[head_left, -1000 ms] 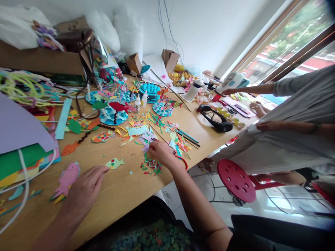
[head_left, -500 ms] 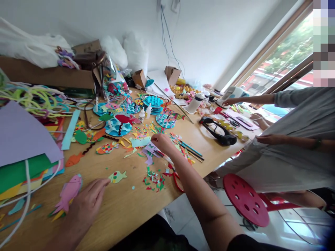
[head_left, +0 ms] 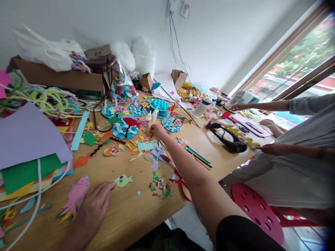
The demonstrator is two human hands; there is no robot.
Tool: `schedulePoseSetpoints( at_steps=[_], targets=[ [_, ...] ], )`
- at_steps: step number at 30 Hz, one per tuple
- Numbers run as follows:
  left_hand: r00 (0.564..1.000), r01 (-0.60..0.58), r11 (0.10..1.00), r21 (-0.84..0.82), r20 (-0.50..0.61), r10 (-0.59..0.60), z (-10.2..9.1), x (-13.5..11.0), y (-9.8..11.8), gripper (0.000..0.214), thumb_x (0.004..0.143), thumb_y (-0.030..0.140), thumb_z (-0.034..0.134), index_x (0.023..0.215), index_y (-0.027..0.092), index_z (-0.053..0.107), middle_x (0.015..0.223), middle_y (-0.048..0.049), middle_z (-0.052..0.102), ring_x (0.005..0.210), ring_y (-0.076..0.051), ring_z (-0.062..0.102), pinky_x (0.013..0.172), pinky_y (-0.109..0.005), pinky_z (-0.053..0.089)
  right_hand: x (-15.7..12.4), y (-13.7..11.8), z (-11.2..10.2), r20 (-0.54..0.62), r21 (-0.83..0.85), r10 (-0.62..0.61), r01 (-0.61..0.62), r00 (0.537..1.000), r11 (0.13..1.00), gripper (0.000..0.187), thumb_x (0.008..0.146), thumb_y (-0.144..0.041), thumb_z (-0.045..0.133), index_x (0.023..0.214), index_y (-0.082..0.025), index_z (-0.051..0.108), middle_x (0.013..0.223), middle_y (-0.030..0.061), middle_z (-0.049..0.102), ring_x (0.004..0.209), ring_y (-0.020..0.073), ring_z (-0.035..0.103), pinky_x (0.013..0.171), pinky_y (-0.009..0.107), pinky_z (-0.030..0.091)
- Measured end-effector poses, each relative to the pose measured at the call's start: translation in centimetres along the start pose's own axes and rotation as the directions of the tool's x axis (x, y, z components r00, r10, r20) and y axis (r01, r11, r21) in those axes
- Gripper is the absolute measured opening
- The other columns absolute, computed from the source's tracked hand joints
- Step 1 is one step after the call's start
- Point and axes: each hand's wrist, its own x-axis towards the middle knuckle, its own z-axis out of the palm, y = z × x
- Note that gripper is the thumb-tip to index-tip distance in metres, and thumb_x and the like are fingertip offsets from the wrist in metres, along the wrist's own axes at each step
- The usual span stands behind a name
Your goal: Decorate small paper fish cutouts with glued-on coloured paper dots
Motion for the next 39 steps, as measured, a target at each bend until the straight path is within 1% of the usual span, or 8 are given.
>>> schedulePoseSetpoints(
  at_steps=[6,16,19,25,31,33,36,39],
  targets=[
    [0.998,0.047,0.999,-0.025,0.050,-0.046,0.0,-0.2,0.0,0.025,0.085,0.021,0.037,0.093,0.022,0.060,0.080,-0.0016,0.069,0.072,-0.014,0.066,0.067,-0.024,0.054,0.9,0.0,0.1,0.039,-0.049,-0.015,0.017,0.999,0.999,0.022,0.078,-0.018,0.054,0.094,-0.021,0.068,0.096,0.0050,0.066,0.092,0.0197,0.059,0.072,0.023,0.043],
    [0.995,0.083,0.995,-0.056,0.064,-0.079,0.2,-0.6,-0.2,0.024,0.085,0.021,0.038,0.095,0.021,0.060,0.082,-0.0021,0.068,0.075,-0.014,0.065,0.071,-0.023,0.052,1.0,-0.4,-0.5,0.118,-0.087,-0.050,0.060,0.992,0.994,0.022,0.078,-0.017,0.052,0.095,-0.016,0.068,0.097,0.0076,0.066,0.089,0.0196,0.060,0.070,0.022,0.043],
    [0.994,0.090,0.995,-0.052,0.068,-0.086,0.2,-0.7,-0.3,0.025,0.084,0.021,0.039,0.096,0.022,0.060,0.083,-0.0017,0.068,0.076,-0.014,0.065,0.071,-0.024,0.052,1.0,-0.4,-0.6,0.141,-0.097,-0.050,0.064,0.989,0.993,0.020,0.081,-0.018,0.053,0.096,-0.015,0.066,0.098,0.0080,0.066,0.091,0.0206,0.060,0.072,0.024,0.044],
    [0.996,0.069,0.996,-0.050,0.052,-0.067,0.1,-0.6,-0.4,0.024,0.083,0.020,0.039,0.094,0.023,0.060,0.080,-0.0003,0.069,0.072,-0.014,0.065,0.068,-0.024,0.052,1.0,-0.4,-0.7,0.189,-0.107,-0.086,0.108,0.978,0.988,0.026,0.087,-0.032,0.050,0.105,-0.014,0.056,0.106,0.0064,0.058,0.095,0.0183,0.056,0.081,0.037,0.048],
    [0.996,0.059,0.998,-0.035,0.073,-0.057,-0.1,-0.3,-0.2,0.024,0.083,0.018,0.037,0.091,0.022,0.060,0.078,-0.0011,0.068,0.070,-0.014,0.065,0.066,-0.023,0.052,0.7,-0.8,-1.1,0.201,-0.108,-0.083,0.106,0.976,0.988,0.031,0.087,-0.032,0.050,0.112,-0.015,0.052,0.112,0.0074,0.055,0.095,0.0185,0.056,0.080,0.039,0.048],
    [0.995,0.065,0.997,-0.044,0.077,-0.061,0.0,-0.6,-0.3,0.025,0.083,0.019,0.037,0.092,0.022,0.060,0.079,-0.0015,0.068,0.072,-0.014,0.065,0.068,-0.024,0.052,0.5,-0.9,-1.2,0.191,-0.100,-0.072,0.092,0.979,0.991,0.028,0.087,-0.031,0.050,0.108,-0.015,0.055,0.109,0.0072,0.057,0.095,0.0185,0.056,0.080,0.038,0.048],
    [0.992,0.100,0.994,-0.053,0.088,-0.095,0.4,-1.1,-0.6,0.027,0.085,0.021,0.036,0.095,0.022,0.060,0.082,-0.0023,0.068,0.075,-0.015,0.064,0.071,-0.025,0.052,0.3,-1.1,-1.1,0.165,-0.074,-0.056,0.069,0.985,0.995,0.017,0.084,-0.022,0.052,0.097,-0.015,0.061,0.103,0.0082,0.062,0.096,0.0204,0.056,0.079,0.030,0.045],
    [0.987,0.135,0.988,-0.075,0.103,-0.127,0.9,-1.6,-0.9,0.027,0.086,0.023,0.035,0.096,0.022,0.061,0.083,-0.0027,0.067,0.076,-0.015,0.064,0.073,-0.026,0.052,0.0,-0.9,-1.0,0.123,-0.018,-0.052,0.055,0.991,0.998,0.016,0.079,-0.012,0.050,0.090,-0.014,0.063,0.099,0.0094,0.064,0.096,0.0219,0.056,0.074,0.025,0.042]
  ],
)
